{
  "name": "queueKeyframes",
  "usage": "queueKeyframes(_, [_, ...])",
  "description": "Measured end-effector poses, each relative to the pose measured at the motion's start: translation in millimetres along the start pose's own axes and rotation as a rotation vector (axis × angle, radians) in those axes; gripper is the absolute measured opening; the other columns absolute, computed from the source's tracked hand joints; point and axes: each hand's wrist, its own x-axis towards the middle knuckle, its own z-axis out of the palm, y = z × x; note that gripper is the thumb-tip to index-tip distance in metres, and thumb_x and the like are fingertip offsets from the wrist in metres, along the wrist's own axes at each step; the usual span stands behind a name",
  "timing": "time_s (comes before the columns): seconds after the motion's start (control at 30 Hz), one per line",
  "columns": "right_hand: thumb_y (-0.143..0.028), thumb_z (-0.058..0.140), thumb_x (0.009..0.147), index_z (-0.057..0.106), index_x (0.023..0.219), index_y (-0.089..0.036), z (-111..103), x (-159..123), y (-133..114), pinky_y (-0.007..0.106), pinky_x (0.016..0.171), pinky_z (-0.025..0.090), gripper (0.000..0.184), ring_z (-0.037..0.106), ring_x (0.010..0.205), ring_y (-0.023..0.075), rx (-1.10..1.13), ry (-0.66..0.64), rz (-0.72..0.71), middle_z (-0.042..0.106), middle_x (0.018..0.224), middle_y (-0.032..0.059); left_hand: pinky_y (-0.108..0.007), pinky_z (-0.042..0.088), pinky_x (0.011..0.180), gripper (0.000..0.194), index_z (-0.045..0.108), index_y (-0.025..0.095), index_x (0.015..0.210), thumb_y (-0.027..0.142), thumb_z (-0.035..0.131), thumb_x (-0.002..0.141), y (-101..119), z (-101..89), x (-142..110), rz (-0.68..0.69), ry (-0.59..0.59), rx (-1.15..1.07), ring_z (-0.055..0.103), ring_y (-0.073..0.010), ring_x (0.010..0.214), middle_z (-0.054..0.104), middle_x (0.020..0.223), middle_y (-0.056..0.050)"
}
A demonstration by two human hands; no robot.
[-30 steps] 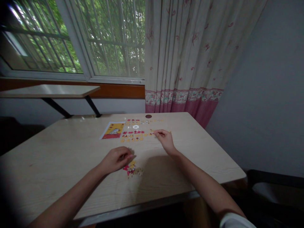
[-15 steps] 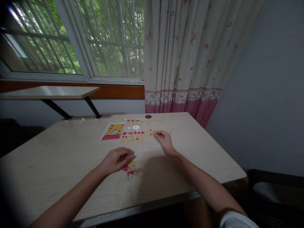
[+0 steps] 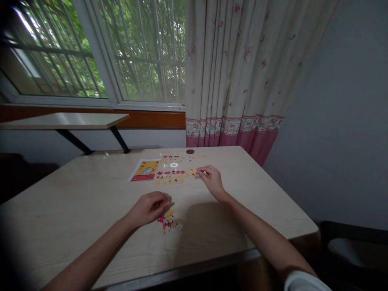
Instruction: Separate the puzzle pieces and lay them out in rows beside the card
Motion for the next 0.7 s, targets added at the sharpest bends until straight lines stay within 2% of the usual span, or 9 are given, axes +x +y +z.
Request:
queueKeyframes(0.1, [-0.031, 0.058, 0.078, 0.070, 0.082, -0.019, 2.5, 27.7, 17.1, 0.024, 0.062, 0.041, 0.017, 0.053, 0.064, 0.0127, -0.123, -0.112, 0.007, 0.067, 0.078, 0.0046, -0.021, 0.032, 0.053, 0.029, 0.051, 0.016, 0.066, 0.034, 0.043, 0.087, 1.1, -0.7, 0.0, 0.007, 0.022, 0.003, 0.045, -0.0103, 0.055, 0.050, 0.059, 0.001])
queueKeyframes(0.23, [-0.030, 0.055, 0.079, 0.069, 0.088, -0.019, 15.2, 61.3, 52.4, 0.022, 0.066, 0.041, 0.020, 0.057, 0.070, 0.0130, -0.385, -0.236, 0.192, 0.068, 0.085, 0.0038, -0.022, 0.032, 0.053, 0.029, 0.051, 0.016, 0.066, 0.034, 0.043, 0.086, 3.1, -2.0, 0.0, 0.000, 0.026, 0.006, 0.045, -0.0103, 0.055, 0.050, 0.060, 0.001])
queueKeyframes(0.4, [-0.027, 0.056, 0.076, 0.070, 0.084, -0.019, 33.8, 74.2, 85.1, 0.022, 0.065, 0.041, 0.018, 0.060, 0.072, 0.0151, -0.491, -0.312, 0.274, 0.069, 0.080, 0.0046, -0.021, 0.033, 0.053, 0.029, 0.052, 0.016, 0.066, 0.034, 0.043, 0.086, 1.7, -1.8, -1.3, -0.011, 0.031, 0.016, 0.045, -0.0106, 0.055, 0.051, 0.060, 0.000])
queueKeyframes(0.57, [-0.020, 0.053, 0.077, 0.070, 0.086, -0.018, 40.7, 76.7, 87.9, 0.024, 0.075, 0.040, 0.020, 0.060, 0.085, 0.0180, -0.585, -0.371, 0.265, 0.068, 0.091, 0.0082, -0.022, 0.034, 0.053, 0.028, 0.052, 0.016, 0.067, 0.033, 0.043, 0.087, 1.4, -2.3, -1.6, -0.005, 0.038, 0.023, 0.047, -0.0107, 0.056, 0.052, 0.060, 0.000])
queueKeyframes(0.7, [-0.021, 0.052, 0.078, 0.069, 0.088, -0.019, 44.3, 76.5, 82.7, 0.023, 0.076, 0.040, 0.020, 0.059, 0.087, 0.0177, -0.611, -0.410, 0.229, 0.068, 0.093, 0.0071, -0.022, 0.033, 0.053, 0.029, 0.051, 0.016, 0.065, 0.034, 0.043, 0.086, 2.0, -2.2, -1.2, 0.000, 0.053, 0.033, 0.046, -0.0107, 0.056, 0.051, 0.060, 0.000])
